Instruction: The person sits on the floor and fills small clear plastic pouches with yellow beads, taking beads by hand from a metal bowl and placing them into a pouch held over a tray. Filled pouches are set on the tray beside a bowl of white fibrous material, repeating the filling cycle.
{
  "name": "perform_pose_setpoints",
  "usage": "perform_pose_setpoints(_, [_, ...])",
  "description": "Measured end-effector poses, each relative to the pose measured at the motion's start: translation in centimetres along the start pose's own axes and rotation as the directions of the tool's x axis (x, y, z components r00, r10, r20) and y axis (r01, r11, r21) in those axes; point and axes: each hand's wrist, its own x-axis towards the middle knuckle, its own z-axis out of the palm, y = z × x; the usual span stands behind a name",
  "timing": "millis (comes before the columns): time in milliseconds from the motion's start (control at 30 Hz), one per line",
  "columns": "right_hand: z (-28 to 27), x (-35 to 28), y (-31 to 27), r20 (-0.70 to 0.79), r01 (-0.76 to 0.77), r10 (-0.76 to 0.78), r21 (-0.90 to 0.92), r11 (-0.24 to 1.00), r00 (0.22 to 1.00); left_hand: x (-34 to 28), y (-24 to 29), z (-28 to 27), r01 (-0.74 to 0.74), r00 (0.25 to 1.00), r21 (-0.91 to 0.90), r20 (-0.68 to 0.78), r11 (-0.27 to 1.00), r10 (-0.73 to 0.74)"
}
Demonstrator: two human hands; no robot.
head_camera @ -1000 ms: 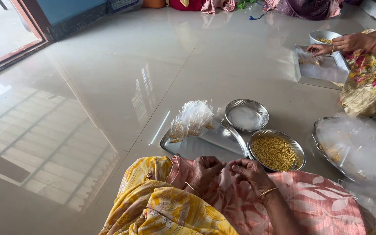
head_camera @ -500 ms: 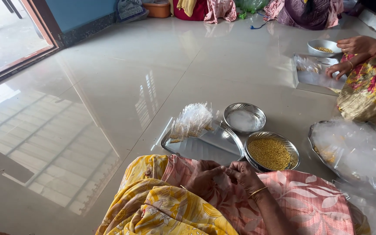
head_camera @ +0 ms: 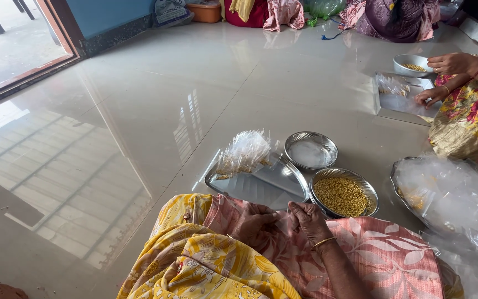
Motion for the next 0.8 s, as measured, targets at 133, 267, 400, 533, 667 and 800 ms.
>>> perform_pose_setpoints(133, [0.7, -1.3, -3.4, 0.04, -0.108, 0.103, 0.141, 0.984, 0.994, -0.6, -0.4, -0.6, 0.025, 1.0, -0.05, 0.006, 0.998, -0.025])
perform_pose_setpoints(267, [0.0, -0.8, -1.8, 0.117, -0.16, 0.141, 0.177, 0.971, 0.983, 0.2, -1.2, -0.9, 0.006, 1.0, -0.039, -0.011, 0.999, -0.007])
perform_pose_setpoints(400, [-0.3, -0.5, -0.7, 0.221, -0.133, 0.097, 0.153, 0.979, 0.97, 0.0, -1.4, -0.9, -0.097, 0.994, 0.162, -0.029, 0.982, 0.103])
perform_pose_setpoints(533, [-0.2, -0.4, -0.4, 0.228, -0.074, 0.043, 0.129, 0.989, 0.973, 0.4, -2.8, -1.1, -0.051, 0.998, -0.016, 0.031, 0.999, 0.052])
perform_pose_setpoints(667, [0.1, -0.7, -1.3, 0.062, -0.057, 0.049, 0.125, 0.99, 0.997, -0.6, 0.1, 0.4, 0.111, 0.992, -0.228, 0.082, 0.967, -0.095])
perform_pose_setpoints(800, [0.2, -0.8, -1.4, -0.032, -0.041, 0.046, 0.152, 0.988, 0.998, -0.8, 1.1, 0.0, 0.207, 0.975, -0.238, 0.124, 0.949, -0.182])
